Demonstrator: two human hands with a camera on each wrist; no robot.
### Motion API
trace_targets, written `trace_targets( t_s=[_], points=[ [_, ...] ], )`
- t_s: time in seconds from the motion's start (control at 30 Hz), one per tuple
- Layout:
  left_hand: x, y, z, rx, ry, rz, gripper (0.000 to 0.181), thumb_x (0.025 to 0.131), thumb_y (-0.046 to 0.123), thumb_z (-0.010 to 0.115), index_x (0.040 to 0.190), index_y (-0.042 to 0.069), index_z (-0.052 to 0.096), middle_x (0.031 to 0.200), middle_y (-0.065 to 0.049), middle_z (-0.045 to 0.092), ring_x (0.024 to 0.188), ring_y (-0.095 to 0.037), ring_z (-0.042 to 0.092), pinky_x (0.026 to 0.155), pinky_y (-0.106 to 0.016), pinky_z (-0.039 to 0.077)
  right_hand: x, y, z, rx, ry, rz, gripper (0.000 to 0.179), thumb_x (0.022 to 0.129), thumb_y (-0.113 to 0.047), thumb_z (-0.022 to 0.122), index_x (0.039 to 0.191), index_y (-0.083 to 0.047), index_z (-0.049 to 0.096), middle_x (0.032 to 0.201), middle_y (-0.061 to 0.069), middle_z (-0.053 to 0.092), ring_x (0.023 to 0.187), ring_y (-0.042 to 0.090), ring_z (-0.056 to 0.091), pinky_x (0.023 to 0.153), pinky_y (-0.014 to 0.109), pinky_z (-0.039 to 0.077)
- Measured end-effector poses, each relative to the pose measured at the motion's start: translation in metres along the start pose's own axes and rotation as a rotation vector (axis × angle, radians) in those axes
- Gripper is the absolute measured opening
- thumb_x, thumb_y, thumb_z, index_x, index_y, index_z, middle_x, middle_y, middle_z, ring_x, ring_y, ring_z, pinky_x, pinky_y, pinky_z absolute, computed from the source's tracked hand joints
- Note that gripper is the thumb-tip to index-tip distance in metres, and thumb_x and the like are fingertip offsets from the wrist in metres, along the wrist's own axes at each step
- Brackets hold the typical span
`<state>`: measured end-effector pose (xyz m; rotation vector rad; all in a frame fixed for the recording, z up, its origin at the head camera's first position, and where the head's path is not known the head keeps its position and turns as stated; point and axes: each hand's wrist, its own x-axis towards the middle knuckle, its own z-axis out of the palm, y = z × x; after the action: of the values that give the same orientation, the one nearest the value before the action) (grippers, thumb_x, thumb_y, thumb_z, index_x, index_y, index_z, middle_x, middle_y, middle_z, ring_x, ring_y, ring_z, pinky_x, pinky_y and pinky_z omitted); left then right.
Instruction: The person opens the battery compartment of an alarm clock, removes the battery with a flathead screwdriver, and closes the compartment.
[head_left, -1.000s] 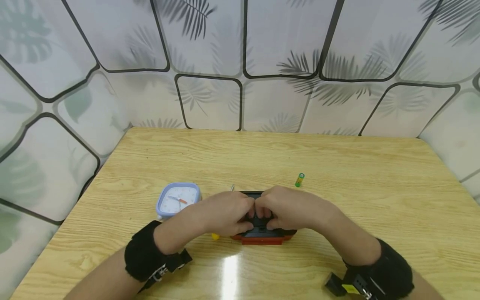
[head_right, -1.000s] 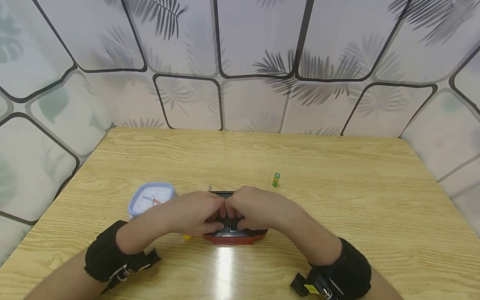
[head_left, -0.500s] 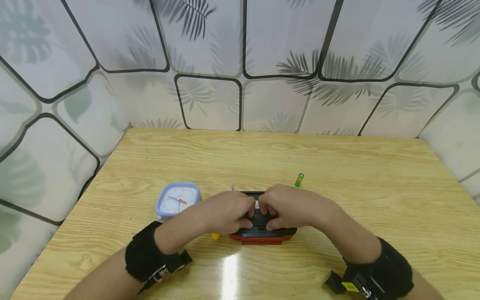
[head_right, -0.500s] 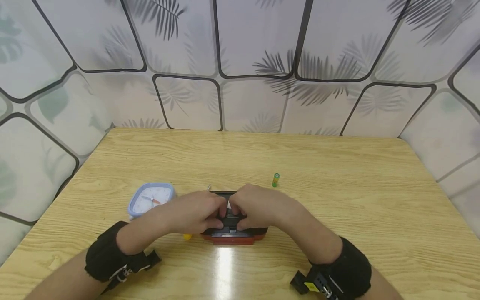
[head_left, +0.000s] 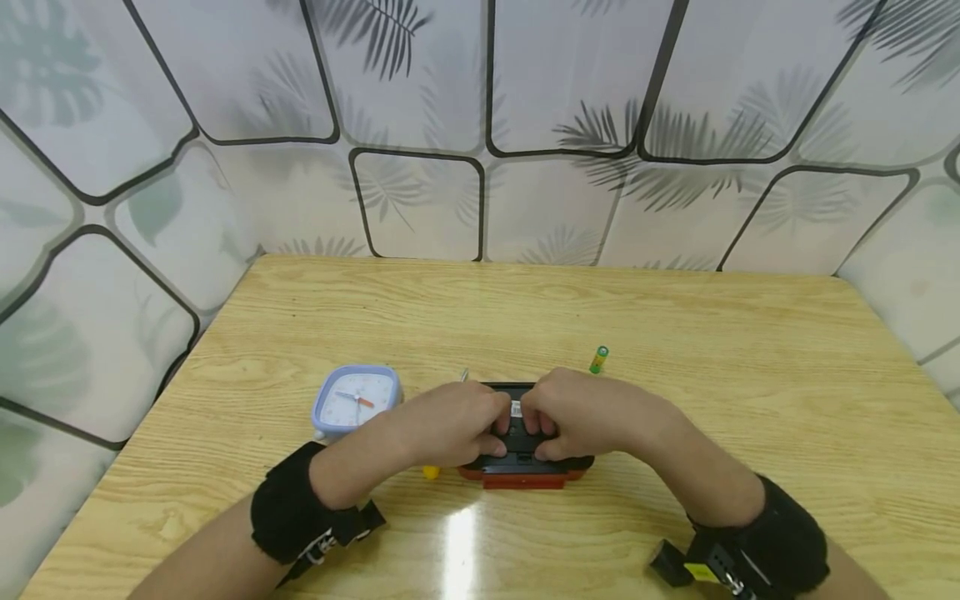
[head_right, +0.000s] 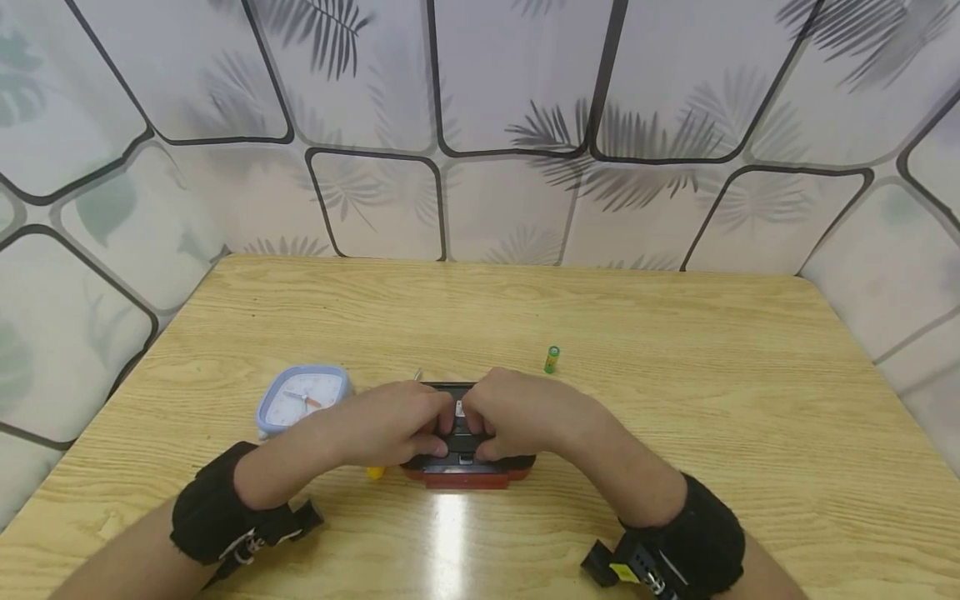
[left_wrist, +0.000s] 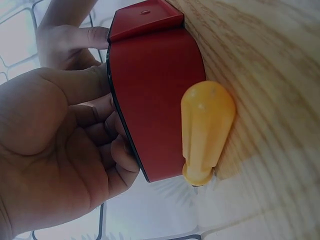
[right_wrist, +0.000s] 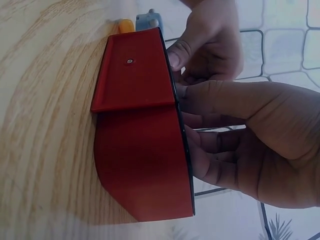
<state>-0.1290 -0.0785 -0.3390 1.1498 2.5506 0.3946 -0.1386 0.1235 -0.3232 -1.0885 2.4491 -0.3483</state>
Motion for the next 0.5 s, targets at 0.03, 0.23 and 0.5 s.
trace_targets(
  t_s=[0.03, 0.23, 0.5],
  points=[
    [0.0002, -0.0002, 0.0001, -0.003, -0.002, -0.001, 0.016, 0.092, 0.025, 0.074, 0.090, 0.014, 0.063, 0.083, 0.003, 0.063, 0.070, -0.007, 0.055, 0.065, -0.023, 0.047, -0.0001, -0.0001, 0.0001, 0.001, 0.006, -0.007, 0.016, 0.082, -0.017, 0.082, 0.084, -0.013, 0.066, 0.069, -0.011, 0.059, 0.063, 0.001, 0.054, 0.061, 0.020, 0.048],
    [0.0010, -0.0033, 0.0010, 0.005, 0.016, 0.003, 0.015, 0.092, 0.023, 0.073, 0.089, 0.013, 0.062, 0.082, 0.003, 0.062, 0.073, -0.009, 0.056, 0.068, -0.026, 0.049, 0.0011, 0.0006, 0.0005, -0.008, 0.056, -0.047, 0.016, 0.082, -0.014, 0.081, 0.082, -0.012, 0.065, 0.068, -0.010, 0.058, 0.062, 0.001, 0.053, 0.059, 0.020, 0.047],
    [0.0019, -0.0057, -0.0012, -0.017, 0.022, 0.000, 0.016, 0.092, 0.021, 0.073, 0.087, 0.013, 0.060, 0.078, 0.004, 0.060, 0.071, -0.010, 0.054, 0.067, -0.025, 0.047, 0.0033, 0.0058, 0.0008, 0.038, 0.068, -0.016, 0.018, 0.083, -0.018, 0.082, 0.086, -0.013, 0.065, 0.070, -0.010, 0.058, 0.065, 0.003, 0.053, 0.063, 0.021, 0.048]
  ],
)
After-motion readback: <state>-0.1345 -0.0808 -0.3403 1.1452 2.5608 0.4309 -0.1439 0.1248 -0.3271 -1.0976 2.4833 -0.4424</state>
